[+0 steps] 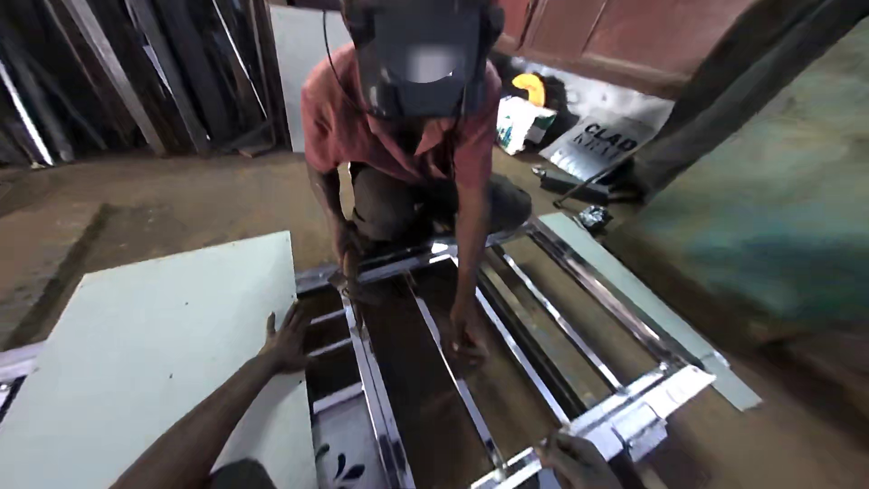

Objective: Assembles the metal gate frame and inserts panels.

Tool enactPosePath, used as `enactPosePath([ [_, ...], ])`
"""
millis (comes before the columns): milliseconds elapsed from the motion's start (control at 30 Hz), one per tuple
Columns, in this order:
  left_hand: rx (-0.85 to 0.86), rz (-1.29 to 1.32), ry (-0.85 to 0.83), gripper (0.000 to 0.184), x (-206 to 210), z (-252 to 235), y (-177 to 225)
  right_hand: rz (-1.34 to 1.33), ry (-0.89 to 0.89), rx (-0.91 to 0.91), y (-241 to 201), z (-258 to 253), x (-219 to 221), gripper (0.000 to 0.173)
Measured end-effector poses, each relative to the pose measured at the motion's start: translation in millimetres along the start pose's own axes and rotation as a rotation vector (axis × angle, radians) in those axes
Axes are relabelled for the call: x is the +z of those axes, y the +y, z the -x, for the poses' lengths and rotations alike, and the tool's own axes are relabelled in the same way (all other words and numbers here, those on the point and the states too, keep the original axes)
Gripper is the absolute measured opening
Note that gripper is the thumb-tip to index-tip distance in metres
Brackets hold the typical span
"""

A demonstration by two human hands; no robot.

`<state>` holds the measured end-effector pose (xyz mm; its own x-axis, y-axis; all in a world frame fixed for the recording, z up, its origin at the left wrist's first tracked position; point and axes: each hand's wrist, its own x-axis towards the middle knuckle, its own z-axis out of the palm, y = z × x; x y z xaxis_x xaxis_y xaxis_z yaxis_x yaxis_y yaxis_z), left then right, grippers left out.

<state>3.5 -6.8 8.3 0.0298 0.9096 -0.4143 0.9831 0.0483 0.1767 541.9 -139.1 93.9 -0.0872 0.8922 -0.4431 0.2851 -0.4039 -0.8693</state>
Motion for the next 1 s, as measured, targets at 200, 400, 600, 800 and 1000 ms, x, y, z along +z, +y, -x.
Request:
enactPosePath([
  [200, -0.001, 0.037, 0.051, 0.116, 6.6, 0.2, -0.8, 0.218, 0.061, 0.045, 54.0, -14.7, 4.6, 0.02],
  [400, 0.008, 0.04, 0.094, 0.115, 9.2, -4.1, -1.8, 0.314, 0.044, 0.028, 89.3, -16.9, -3.8, 0.027],
  [600, 0.007, 0.035, 0.111, 0.121, 8.1, -11.5, -4.3, 0.259, 0.065, 0.053, 82.3, -20.5, -0.8, 0.022],
  [800, -0.009, 0.002, 0.09, 0.123, 6.9, -13.1, -3.5, 0.262, 0.069, 0.051, 82.7, -21.8, -1.4, 0.021],
  [1000, -0.013, 0.015, 0.083, 0.122, 3.4, -11.0, 0.1, 0.271, 0.071, 0.04, 82.4, -20.9, -1.9, 0.021],
])
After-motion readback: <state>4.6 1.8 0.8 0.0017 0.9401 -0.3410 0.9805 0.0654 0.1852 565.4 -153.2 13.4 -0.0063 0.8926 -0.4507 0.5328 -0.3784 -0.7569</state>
